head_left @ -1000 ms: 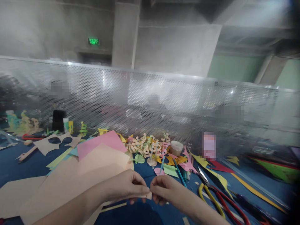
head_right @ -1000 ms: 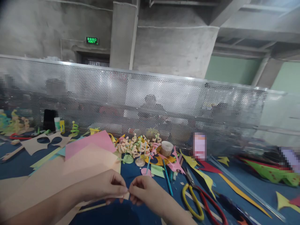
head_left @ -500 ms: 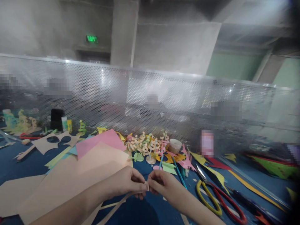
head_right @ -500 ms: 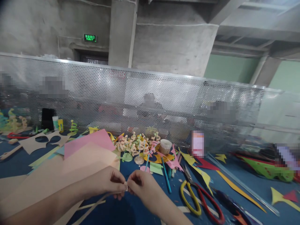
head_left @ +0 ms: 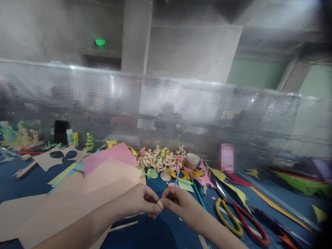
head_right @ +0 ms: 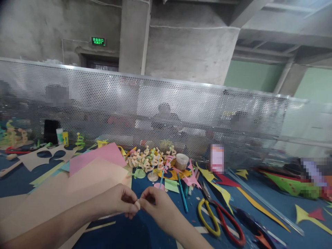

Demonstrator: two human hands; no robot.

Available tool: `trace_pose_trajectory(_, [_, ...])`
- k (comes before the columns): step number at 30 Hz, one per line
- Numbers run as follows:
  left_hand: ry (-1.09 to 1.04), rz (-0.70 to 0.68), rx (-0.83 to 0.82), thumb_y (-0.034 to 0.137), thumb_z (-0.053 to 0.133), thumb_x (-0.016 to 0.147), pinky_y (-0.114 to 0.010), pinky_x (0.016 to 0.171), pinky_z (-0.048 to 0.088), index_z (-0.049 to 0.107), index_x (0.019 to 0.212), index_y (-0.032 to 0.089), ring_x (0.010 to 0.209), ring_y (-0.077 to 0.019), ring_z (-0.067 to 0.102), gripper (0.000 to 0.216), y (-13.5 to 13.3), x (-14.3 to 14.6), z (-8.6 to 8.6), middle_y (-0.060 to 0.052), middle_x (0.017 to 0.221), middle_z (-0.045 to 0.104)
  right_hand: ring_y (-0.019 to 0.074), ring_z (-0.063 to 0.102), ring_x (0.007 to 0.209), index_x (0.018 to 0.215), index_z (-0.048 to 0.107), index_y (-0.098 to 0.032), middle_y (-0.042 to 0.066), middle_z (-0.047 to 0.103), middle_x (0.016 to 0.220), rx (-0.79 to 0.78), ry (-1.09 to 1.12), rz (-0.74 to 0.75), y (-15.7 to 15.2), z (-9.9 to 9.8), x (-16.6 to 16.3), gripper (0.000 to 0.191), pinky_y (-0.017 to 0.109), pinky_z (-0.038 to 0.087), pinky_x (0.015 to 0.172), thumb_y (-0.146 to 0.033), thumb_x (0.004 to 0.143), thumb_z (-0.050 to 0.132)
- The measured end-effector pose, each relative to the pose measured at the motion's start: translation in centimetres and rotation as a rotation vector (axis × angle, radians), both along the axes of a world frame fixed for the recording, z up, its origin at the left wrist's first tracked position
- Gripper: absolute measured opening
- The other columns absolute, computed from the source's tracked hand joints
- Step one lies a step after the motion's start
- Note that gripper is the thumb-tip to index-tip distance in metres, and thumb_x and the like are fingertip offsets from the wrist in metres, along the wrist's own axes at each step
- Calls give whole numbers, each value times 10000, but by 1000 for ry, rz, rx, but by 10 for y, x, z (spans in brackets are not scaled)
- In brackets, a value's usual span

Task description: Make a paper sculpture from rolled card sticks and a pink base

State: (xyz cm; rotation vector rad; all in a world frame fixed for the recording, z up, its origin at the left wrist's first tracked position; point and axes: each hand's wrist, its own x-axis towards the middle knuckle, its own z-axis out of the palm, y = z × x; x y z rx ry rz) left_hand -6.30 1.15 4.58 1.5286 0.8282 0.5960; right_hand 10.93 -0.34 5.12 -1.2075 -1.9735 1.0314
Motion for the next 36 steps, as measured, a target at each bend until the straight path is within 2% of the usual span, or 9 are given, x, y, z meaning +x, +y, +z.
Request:
trace_pose_trajectory(5, [-7,21,11,370,682,587,-228,557,402,677,681,120,529,-105,545,267,4,-1,-6,5,567,605,137,458,567,693,468,-178,-13,487,602,61,34,-37,1,-2,-4,116,252,354,548,-290,721,459])
trace_pose_trajectory(10, [22,-28,30,369,643,641,-193,497,361,676,752,131,514,-85,532,264,2,-3,-1,0,618,618,149,497,607,691,472,-186,4,536,633,127,-11,-93,-1,-5,-6,78,250,370,564,-252,729,460])
trace_pose_trajectory(13, [54,-34,21,428,621,653,-191,472,349,674,737,129,503,-83,512,315,1,-4,3,-10,650,626,144,515,613,697,471,-192,0,549,640,174,-27,-96,-1,-5,-7,60,245,383,578,-226,742,452])
trace_pose_trajectory(18, [38,68,-50,489,640,610,-210,500,379,654,663,123,505,-106,531,370,2,-3,0,-3,571,600,135,495,597,701,479,-194,-13,527,627,221,-54,-112,-2,-5,-8,70,235,375,559,-220,757,446])
trace_pose_trajectory(21, [1,60,-27,484,643,607,-224,519,390,647,633,122,492,-110,521,363,4,-3,-3,9,515,577,137,492,596,700,484,-193,-13,526,628,237,-57,-118,-4,-5,-9,71,237,369,554,-228,755,457])
trace_pose_trajectory(23, [-12,45,-4,476,645,609,-232,535,397,648,627,121,498,-113,520,356,4,-4,-2,11,517,576,139,494,608,706,488,-190,-9,525,636,218,-15,-103,-3,-6,-9,80,241,372,562,-245,756,458])
trace_pose_trajectory(27, [-29,36,23,462,635,629,-242,570,409,659,653,122,537,-123,531,341,2,-5,3,7,552,585,130,479,569,745,499,-169,-18,494,603,61,148,-30,3,-8,-4,178,247,381,559,-343,759,463])
trace_pose_trajectory(30, [-26,28,32,468,633,631,-246,585,415,659,652,122,550,-126,532,348,1,-4,5,1,567,593,110,450,513,684,494,-167,-34,470,559,-21,170,5,6,-8,-2,208,236,361,528,-371,726,509])
trace_pose_trajectory(36, [-4,48,10,484,656,585,-246,565,417,653,617,120,530,-127,529,365,0,-2,5,-5,550,603,114,433,524,655,496,-176,-34,472,552,74,80,-66,2,-5,-5,182,229,331,511,-336,741,493])
